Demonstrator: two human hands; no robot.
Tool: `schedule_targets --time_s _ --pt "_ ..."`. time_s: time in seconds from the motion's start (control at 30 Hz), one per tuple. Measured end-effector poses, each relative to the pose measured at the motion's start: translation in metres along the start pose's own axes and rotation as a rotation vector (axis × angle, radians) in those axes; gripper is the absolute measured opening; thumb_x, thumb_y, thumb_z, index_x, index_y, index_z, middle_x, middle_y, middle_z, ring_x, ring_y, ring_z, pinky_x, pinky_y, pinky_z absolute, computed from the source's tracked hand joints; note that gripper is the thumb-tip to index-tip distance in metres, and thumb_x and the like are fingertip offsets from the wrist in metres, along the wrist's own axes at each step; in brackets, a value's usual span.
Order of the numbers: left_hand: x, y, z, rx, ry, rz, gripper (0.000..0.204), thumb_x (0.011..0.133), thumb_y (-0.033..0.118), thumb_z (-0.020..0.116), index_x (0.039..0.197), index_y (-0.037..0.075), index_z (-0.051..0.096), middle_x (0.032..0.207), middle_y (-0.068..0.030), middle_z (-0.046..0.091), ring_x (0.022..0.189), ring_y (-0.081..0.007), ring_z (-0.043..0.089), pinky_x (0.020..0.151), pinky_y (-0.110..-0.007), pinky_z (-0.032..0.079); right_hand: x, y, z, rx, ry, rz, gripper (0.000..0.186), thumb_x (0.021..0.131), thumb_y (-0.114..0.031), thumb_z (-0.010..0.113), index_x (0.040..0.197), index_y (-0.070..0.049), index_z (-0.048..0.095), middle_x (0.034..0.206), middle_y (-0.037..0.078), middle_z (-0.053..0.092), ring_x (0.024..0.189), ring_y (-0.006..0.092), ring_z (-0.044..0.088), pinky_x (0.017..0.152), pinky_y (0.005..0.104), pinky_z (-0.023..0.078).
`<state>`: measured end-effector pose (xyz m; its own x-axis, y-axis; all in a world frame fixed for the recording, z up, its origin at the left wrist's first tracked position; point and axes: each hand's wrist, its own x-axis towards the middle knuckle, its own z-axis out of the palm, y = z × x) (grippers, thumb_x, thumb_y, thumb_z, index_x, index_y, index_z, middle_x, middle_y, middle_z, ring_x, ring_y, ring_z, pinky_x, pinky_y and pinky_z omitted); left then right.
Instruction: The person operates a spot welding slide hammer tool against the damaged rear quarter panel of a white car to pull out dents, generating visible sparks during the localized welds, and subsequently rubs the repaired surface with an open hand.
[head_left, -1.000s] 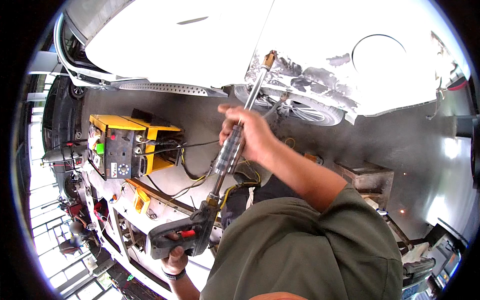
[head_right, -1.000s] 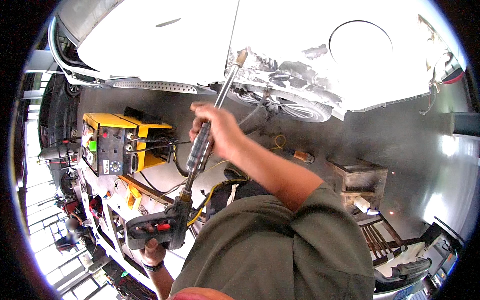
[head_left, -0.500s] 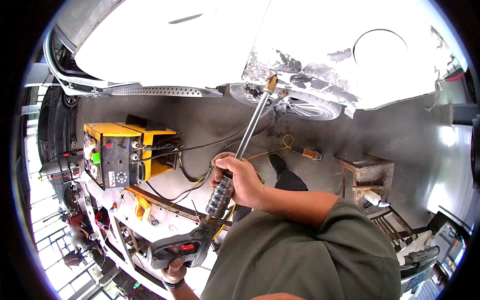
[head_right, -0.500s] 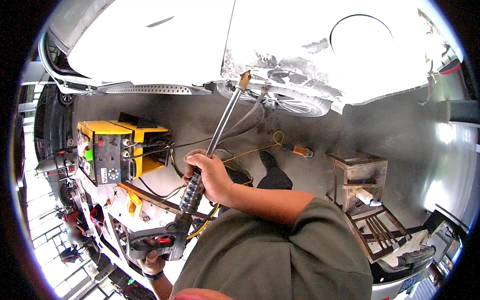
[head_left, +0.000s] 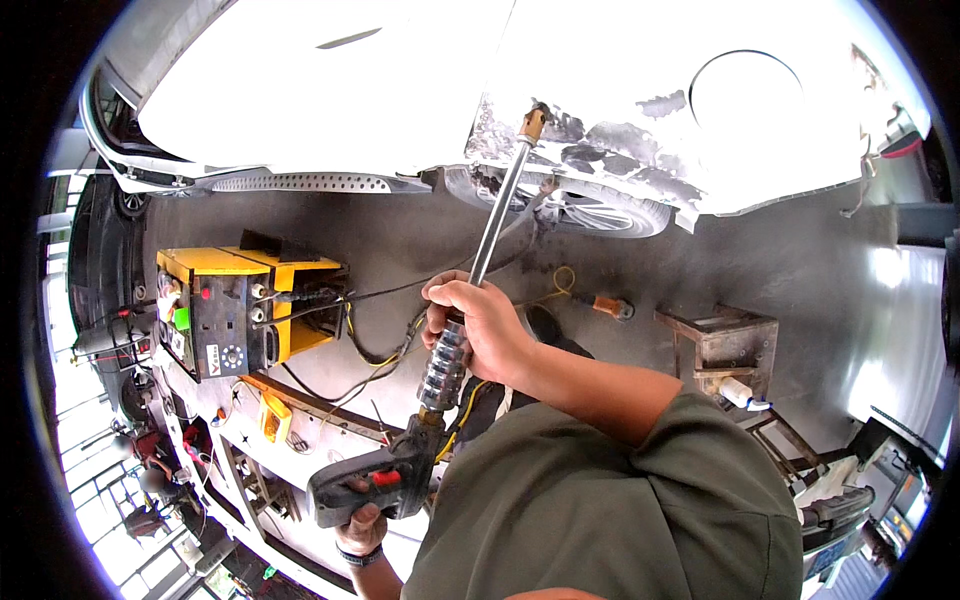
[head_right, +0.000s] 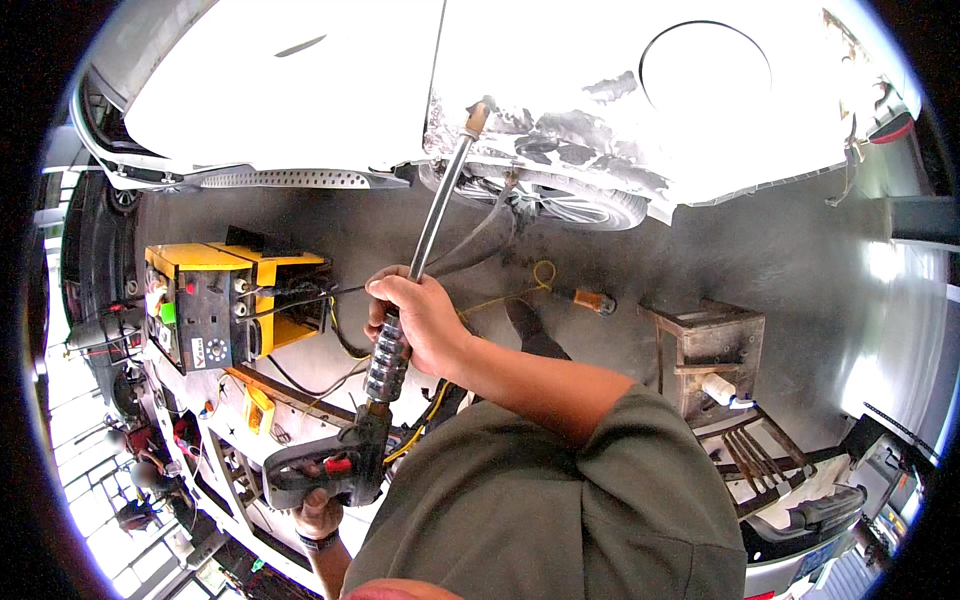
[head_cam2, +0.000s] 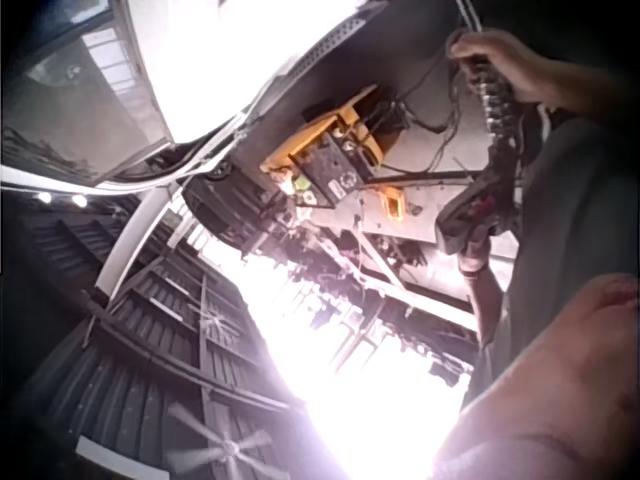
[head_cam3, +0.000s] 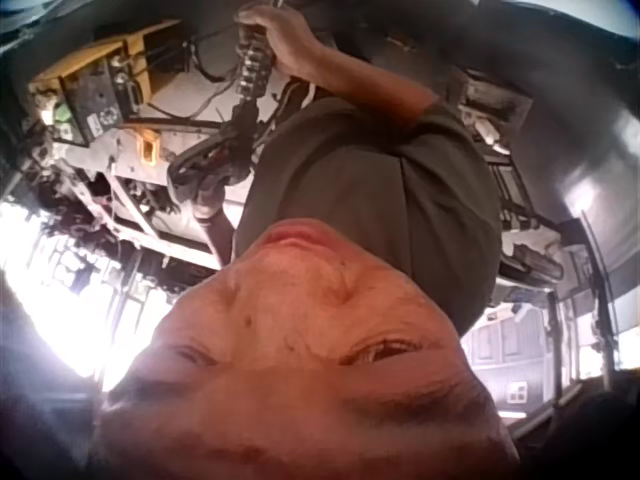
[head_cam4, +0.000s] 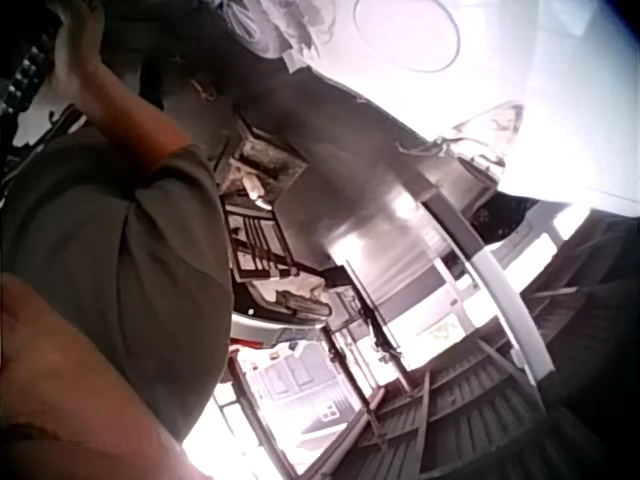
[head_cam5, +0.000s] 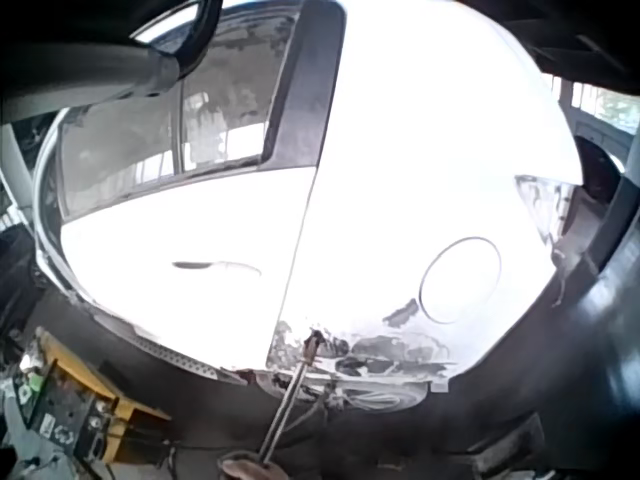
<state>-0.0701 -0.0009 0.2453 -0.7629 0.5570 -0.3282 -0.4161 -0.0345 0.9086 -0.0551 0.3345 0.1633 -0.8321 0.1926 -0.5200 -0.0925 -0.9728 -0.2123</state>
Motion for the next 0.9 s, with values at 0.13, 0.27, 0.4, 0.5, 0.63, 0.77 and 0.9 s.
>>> schedule_targets --time_s 0.13,0.27,0.4,0.5,0.63,0.77,0.9 --pt "-0.007 -0.003 0.016 0.014 0.026 0.042 0.053 0.084 0.021 0.084 0.130 0.012 0.058 0.119 -0.0026 0.063 0.120 -0.0310 0.061 0.103 -0.055 0.052 -0.004 -0.005 -0.001 -0.027 -0.014 0.015 0.010 0.092 -0.016 0.065 0.096 -0.007 0.060 0.075 0.006 0.060 0.065 0.0189 0.059 0.066 0.0375 0.054" --pt "-0.008 -0.003 0.024 0.026 -0.008 0.042 0.053 0.084 0.023 0.085 0.129 0.013 0.059 0.119 -0.0022 0.064 0.119 -0.0299 0.061 0.104 -0.053 0.051 -0.006 -0.008 -0.001 -0.035 -0.016 0.040 0.009 0.092 -0.014 0.064 0.096 -0.007 0.061 0.075 0.006 0.060 0.065 0.0191 0.060 0.066 0.0370 0.055" --pt "-0.012 -0.010 0.012 0.062 0.009 -0.011 0.056 0.080 0.023 0.086 0.129 0.014 0.060 0.119 -0.0015 0.064 0.118 -0.0300 0.061 0.107 -0.054 0.048 -0.004 -0.009 -0.004 -0.031 -0.013 0.047 0.010 0.091 -0.015 0.064 0.097 -0.007 0.062 0.074 0.006 0.061 0.066 0.0187 0.060 0.068 0.0372 0.056" --pt "-0.016 -0.007 0.020 0.015 0.086 0.006 0.055 0.079 0.024 0.087 0.127 0.014 0.062 0.120 -0.0017 0.065 0.121 -0.0308 0.060 0.109 -0.054 0.047 -0.003 -0.009 -0.008 -0.030 -0.053 0.046 0.025 0.093 -0.017 0.061 0.114 -0.004 0.059 0.074 0.006 0.059 0.068 0.0226 0.061 0.070 0.0397 0.053" --pt "-0.003 0.000 0.040 0.010 0.005 -0.018 0.045 0.077 0.025 0.089 0.113 0.011 0.065 0.145 -0.0259 0.051 0.129 -0.0398 0.055 0.111 -0.056 0.044 0.019 -0.047 -0.016 -0.083 -0.102 -0.019 0.037 0.097 -0.019 0.057 0.129 -0.001 0.057 0.071 0.006 0.059 0.064 0.0240 0.062 0.066 0.0406 0.054" --pt "-0.006 -0.008 0.042 -0.001 0.035 -0.008 0.046 0.076 0.026 0.089 0.112 0.011 0.065 0.149 -0.0286 0.047 0.132 -0.0402 0.053 0.111 -0.055 0.044 0.055 -0.106 -0.022 -0.163 -0.132 -0.134 0.040 0.098 -0.023 0.056 0.131 0.000 0.057 0.068 0.003 0.058 0.059 0.0201 0.060 0.068 0.0416 0.055" --pt "-0.008 -0.016 0.026 0.006 -0.010 0.004 0.044 0.080 0.021 0.086 0.115 0.010 0.061 0.140 -0.0183 0.056 0.136 -0.0431 0.049 0.113 -0.061 0.043 0.024 -0.066 -0.010 -0.060 0.033 -0.145 0.031 0.098 -0.027 0.058 0.117 -0.002 0.058 0.067 0.007 0.057 0.064 0.0202 0.062 0.063 0.0358 0.053"
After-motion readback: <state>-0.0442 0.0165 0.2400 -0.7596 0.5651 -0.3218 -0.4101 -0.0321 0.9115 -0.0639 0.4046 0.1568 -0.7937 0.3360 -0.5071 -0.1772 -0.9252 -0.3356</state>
